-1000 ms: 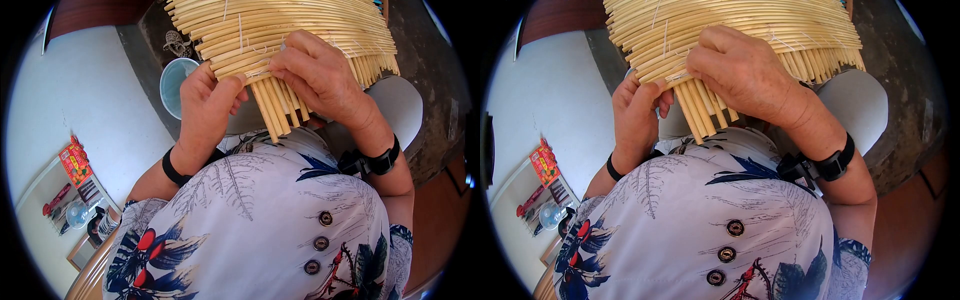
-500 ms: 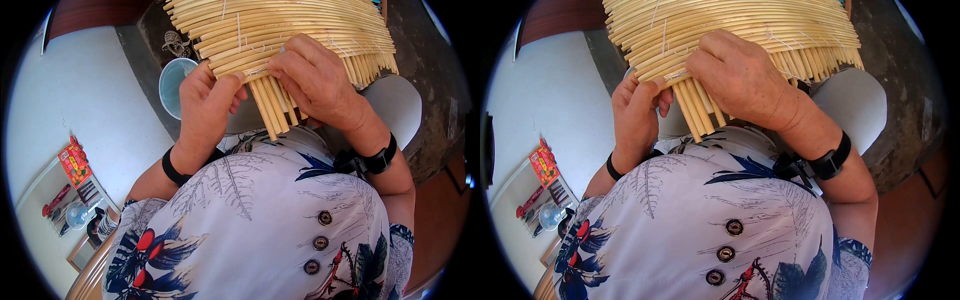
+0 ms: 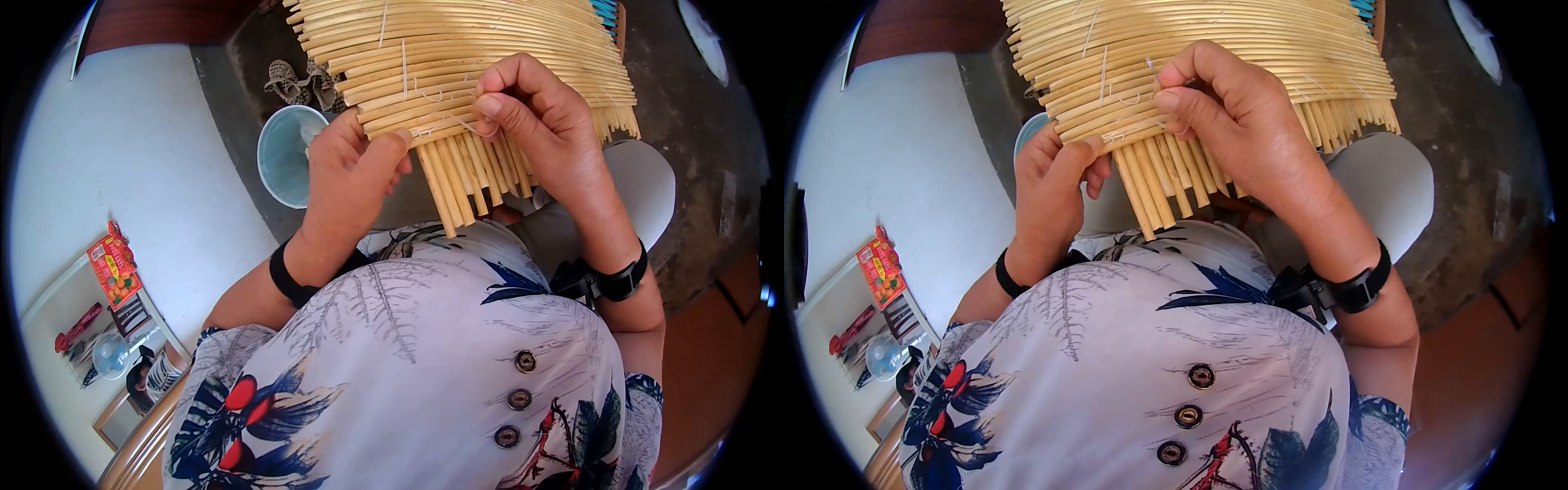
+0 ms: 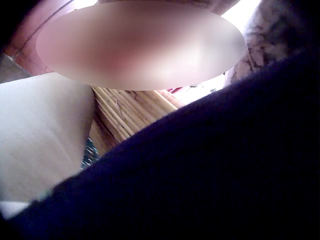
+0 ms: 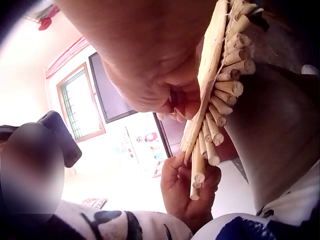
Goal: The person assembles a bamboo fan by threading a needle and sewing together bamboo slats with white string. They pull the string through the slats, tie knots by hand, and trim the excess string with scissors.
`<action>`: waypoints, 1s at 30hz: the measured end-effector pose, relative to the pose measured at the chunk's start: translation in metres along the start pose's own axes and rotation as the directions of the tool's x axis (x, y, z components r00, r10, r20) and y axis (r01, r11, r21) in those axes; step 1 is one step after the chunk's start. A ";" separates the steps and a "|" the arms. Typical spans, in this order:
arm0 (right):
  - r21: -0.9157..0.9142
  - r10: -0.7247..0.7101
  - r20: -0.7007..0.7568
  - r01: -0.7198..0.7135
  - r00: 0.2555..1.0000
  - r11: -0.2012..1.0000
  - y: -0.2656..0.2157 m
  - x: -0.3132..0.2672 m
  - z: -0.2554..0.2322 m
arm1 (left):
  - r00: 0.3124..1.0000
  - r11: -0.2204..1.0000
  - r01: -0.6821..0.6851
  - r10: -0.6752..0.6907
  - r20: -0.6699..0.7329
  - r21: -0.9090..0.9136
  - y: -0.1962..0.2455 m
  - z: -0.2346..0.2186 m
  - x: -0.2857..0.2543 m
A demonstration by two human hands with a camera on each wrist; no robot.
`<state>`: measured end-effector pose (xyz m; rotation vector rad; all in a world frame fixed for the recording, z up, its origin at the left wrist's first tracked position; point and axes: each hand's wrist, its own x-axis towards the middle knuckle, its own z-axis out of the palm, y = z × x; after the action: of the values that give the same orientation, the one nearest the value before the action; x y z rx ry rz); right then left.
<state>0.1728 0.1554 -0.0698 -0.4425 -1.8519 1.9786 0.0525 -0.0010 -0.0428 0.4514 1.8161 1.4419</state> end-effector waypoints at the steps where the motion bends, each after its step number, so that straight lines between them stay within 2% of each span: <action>1: -0.008 0.001 0.001 0.000 1.000 1.000 -0.002 -0.001 0.003 | 1.000 1.000 0.002 -0.002 0.009 0.015 0.000 -0.001 0.001; 3: 0.199 -0.029 -0.078 0.044 0.997 0.979 -0.004 -0.003 0.011 | 1.000 1.000 0.001 -0.002 0.019 0.023 -0.001 -0.002 0.002; 4: 0.192 -0.029 -0.077 0.043 0.997 0.980 -0.001 -0.002 0.009 | 1.000 0.999 0.010 -0.011 0.025 0.033 0.000 -0.003 0.002; 5: -0.032 -0.226 -0.076 0.224 0.971 0.974 0.005 -0.001 0.006 | 0.999 0.999 0.019 -0.020 0.032 0.045 0.001 -0.003 0.002; 6: -0.249 -0.410 -0.032 0.390 0.912 0.887 0.010 0.000 0.004 | 0.999 0.999 0.018 -0.019 0.036 0.040 0.000 -0.003 0.003; 7: -0.256 -0.408 -0.033 0.387 0.912 0.886 0.011 -0.002 0.004 | 0.999 1.000 0.018 -0.019 0.036 0.017 0.000 -0.003 0.003; 9: -0.038 -0.169 -0.157 0.165 0.973 0.986 0.012 -0.007 0.005 | 0.999 1.000 0.021 -0.021 0.042 -0.008 -0.003 -0.003 0.004; 10: -0.042 -0.166 -0.160 0.161 0.973 0.986 0.011 -0.007 0.004 | 0.999 1.000 0.007 -0.006 0.039 -0.027 -0.006 -0.004 0.006; 12: -0.423 -0.288 -0.024 0.252 0.957 0.871 0.007 -0.006 0.002 | 0.999 0.999 -0.005 0.007 0.040 -0.049 -0.008 -0.005 0.006; 13: -0.425 -0.285 -0.025 0.248 0.958 0.870 0.006 -0.004 -0.001 | 0.999 0.999 0.009 -0.007 0.035 -0.046 -0.007 -0.005 0.006; 15: -0.634 -0.429 0.205 0.454 0.879 0.626 0.004 0.002 -0.007 | 0.999 0.999 0.025 -0.024 0.028 -0.045 -0.007 -0.005 0.006; 16: -0.633 -0.427 0.206 0.453 0.880 0.628 0.004 0.004 -0.008 | 0.999 0.998 0.017 -0.015 0.034 -0.054 -0.007 -0.005 0.007; 18: -0.690 -0.485 0.277 0.523 0.829 0.500 0.002 0.009 -0.010 | 0.999 0.998 0.014 -0.011 0.038 -0.062 -0.008 -0.007 0.007; 21: -0.712 -0.471 0.327 0.541 0.820 0.447 0.001 0.010 -0.009 | 0.999 0.998 0.016 -0.013 0.039 -0.056 -0.009 -0.007 0.006; 30: -0.678 -0.500 0.371 0.596 0.783 0.430 0.008 0.015 -0.010 | 1.000 1.000 0.013 -0.013 0.015 -0.026 -0.003 -0.002 0.004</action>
<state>0.1641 0.1713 -0.0783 0.1017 -2.4522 0.6966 0.0488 -0.0007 -0.0470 0.4355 1.7833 1.4476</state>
